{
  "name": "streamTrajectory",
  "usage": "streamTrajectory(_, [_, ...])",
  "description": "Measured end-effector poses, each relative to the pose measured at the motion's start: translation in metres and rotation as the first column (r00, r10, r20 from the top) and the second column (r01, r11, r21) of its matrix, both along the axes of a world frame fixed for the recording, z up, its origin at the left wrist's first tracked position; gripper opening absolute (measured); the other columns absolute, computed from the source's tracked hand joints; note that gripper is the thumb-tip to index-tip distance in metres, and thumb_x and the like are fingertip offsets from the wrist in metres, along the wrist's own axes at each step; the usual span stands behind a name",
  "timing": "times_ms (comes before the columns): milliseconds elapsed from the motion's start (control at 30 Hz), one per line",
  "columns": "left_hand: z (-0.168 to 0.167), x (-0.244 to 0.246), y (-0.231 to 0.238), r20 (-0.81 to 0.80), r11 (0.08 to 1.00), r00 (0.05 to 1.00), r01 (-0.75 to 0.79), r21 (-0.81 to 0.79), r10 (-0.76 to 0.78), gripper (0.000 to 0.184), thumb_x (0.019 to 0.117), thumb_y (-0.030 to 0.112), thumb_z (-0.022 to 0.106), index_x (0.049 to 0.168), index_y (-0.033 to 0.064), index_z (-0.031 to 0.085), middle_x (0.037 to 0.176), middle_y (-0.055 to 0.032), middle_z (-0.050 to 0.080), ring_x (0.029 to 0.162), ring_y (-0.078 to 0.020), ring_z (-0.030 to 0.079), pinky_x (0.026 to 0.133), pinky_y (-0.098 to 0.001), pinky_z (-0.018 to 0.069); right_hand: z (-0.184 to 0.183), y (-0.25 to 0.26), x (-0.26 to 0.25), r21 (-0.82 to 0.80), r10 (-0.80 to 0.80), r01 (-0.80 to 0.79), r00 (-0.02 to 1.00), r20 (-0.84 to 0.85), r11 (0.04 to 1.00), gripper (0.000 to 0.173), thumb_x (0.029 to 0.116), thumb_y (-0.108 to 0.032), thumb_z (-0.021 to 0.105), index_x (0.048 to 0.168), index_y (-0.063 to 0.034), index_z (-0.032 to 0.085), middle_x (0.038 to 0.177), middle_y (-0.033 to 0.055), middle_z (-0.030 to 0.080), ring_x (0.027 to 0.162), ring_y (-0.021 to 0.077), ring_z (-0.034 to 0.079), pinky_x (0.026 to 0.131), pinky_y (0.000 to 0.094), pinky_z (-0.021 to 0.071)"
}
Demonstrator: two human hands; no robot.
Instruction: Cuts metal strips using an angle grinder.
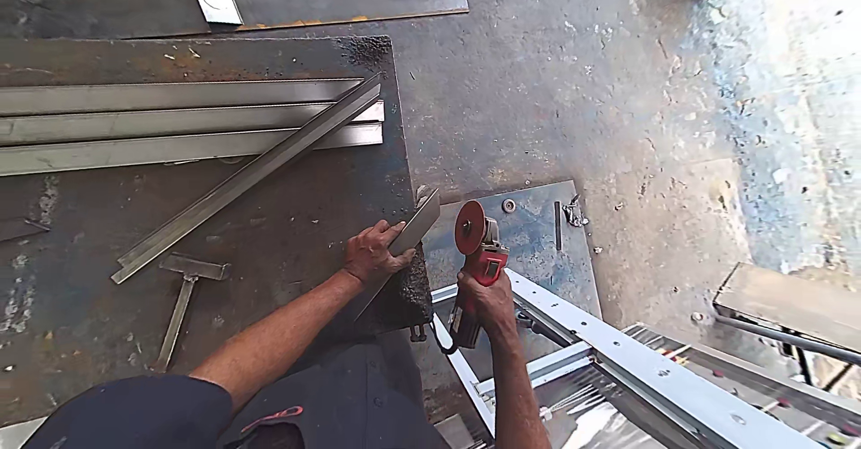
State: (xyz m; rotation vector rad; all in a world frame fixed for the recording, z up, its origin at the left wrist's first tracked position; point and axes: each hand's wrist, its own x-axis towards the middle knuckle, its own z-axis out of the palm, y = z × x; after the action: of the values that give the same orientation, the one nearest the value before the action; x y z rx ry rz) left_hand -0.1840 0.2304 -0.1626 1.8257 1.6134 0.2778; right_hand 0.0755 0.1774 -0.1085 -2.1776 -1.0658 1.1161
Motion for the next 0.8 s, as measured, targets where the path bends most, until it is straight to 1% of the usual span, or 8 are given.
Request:
streamTrajectory(100, [0.003, -0.002, -0.004, 0.007, 0.999, 0.999, -0.031, -0.010, 0.031, 0.071, 0.0878, 0.071, 0.058, 0.142, 0.0260, 0.064, 0.117, -0.0082, 0.071, 0.100, -0.0244, 0.070, 0.080, -0.0466, 0.0575, 0.005, -0.027, 0.005, -0.008, -0.042, 0.042, 0.999, -0.014, 0.999, 0.063, 0.0676, -0.033, 0.085, 0.119, -0.0034, 0.063, 0.094, 0.0073, 0.072, 0.083, 0.0161, 0.072, 0.078, 0.0402, 0.0613])
streamTrajectory(167, [0.009, -0.004, -0.014, 0.013, 0.998, 0.998, -0.059, -0.034, 0.060, 0.075, 0.0898, 0.070, 0.059, 0.144, 0.0186, 0.062, 0.127, -0.0112, 0.068, 0.111, -0.0275, 0.067, 0.092, -0.0467, 0.0563, 0.006, -0.045, 0.014, -0.015, -0.048, 0.048, 0.999, -0.009, 0.999, 0.064, 0.0670, -0.035, 0.085, 0.118, -0.0035, 0.063, 0.093, 0.0069, 0.072, 0.084, 0.0153, 0.071, 0.078, 0.0405, 0.0605])
streamTrajectory(233, [0.017, -0.007, -0.025, 0.002, 0.993, 0.996, -0.094, -0.073, 0.094, 0.071, 0.0899, 0.067, 0.062, 0.139, 0.0151, 0.066, 0.129, -0.0122, 0.067, 0.117, -0.0293, 0.064, 0.099, -0.0463, 0.0528, 0.004, -0.061, 0.026, -0.002, -0.046, 0.046, 0.999, -0.024, 0.999, 0.064, 0.0664, -0.034, 0.085, 0.118, -0.0028, 0.063, 0.093, 0.0073, 0.072, 0.083, 0.0154, 0.071, 0.078, 0.0403, 0.0605])
streamTrajectory(333, [0.032, -0.007, -0.034, -0.036, 0.960, 0.986, -0.165, -0.225, 0.161, 0.060, 0.0894, 0.060, 0.067, 0.131, 0.0169, 0.069, 0.128, -0.0091, 0.067, 0.120, -0.0254, 0.063, 0.104, -0.0453, 0.0505, 0.002, -0.082, 0.040, -0.033, -0.024, 0.023, 0.999, -0.046, 0.999, 0.065, 0.0672, -0.033, 0.085, 0.119, -0.0011, 0.063, 0.094, 0.0092, 0.072, 0.083, 0.0172, 0.071, 0.077, 0.0433, 0.0599])
streamTrajectory(400, [0.038, -0.003, -0.025, -0.042, 0.914, 0.972, -0.231, -0.333, 0.230, 0.057, 0.0855, 0.053, 0.074, 0.127, 0.0145, 0.069, 0.126, -0.0091, 0.067, 0.119, -0.0242, 0.063, 0.104, -0.0456, 0.0501, 0.002, -0.092, 0.049, -0.055, 0.002, -0.004, 0.999, -0.039, 0.998, 0.066, 0.0687, -0.032, 0.085, 0.122, 0.0002, 0.061, 0.095, 0.0117, 0.071, 0.083, 0.0199, 0.070, 0.077, 0.0470, 0.0585])
streamTrajectory(467, [0.038, 0.000, -0.021, 0.004, 0.904, 0.963, -0.252, -0.344, 0.269, 0.058, 0.0835, 0.048, 0.078, 0.125, 0.0097, 0.067, 0.123, -0.0119, 0.066, 0.115, -0.0255, 0.064, 0.101, -0.0460, 0.0519, 0.000, -0.101, 0.060, -0.060, 0.024, -0.026, 0.999, -0.034, 0.998, 0.067, 0.0701, -0.030, 0.085, 0.124, 0.0015, 0.060, 0.098, 0.0145, 0.070, 0.086, 0.0225, 0.069, 0.079, 0.0500, 0.0577])
streamTrajectory(633, [0.035, -0.005, -0.024, 0.128, 0.931, 0.979, -0.103, -0.352, 0.156, 0.056, 0.0967, 0.043, 0.068, 0.132, -0.0002, 0.059, 0.119, -0.0197, 0.069, 0.112, -0.0293, 0.067, 0.101, -0.0471, 0.0525, 0.002, -0.111, 0.079, -0.054, 0.035, -0.039, 0.998, -0.058, 0.998, 0.070, 0.0682, -0.029, 0.084, 0.126, 0.0010, 0.058, 0.098, 0.0125, 0.070, 0.084, 0.0192, 0.069, 0.078, 0.0466, 0.0581])
streamTrajectory(800, [0.051, -0.007, -0.017, 0.177, 0.942, 0.980, -0.023, -0.334, 0.087, 0.050, 0.1006, 0.036, 0.065, 0.130, -0.0035, 0.058, 0.120, -0.0228, 0.067, 0.114, -0.0310, 0.066, 0.103, -0.0470, 0.0503, 0.001, -0.106, 0.087, -0.028, 0.054, -0.055, 0.997, -0.056, 0.998, 0.070, 0.0655, -0.033, 0.085, 0.122, 0.0005, 0.061, 0.093, 0.0117, 0.070, 0.080, 0.0197, 0.069, 0.074, 0.0470, 0.0585])
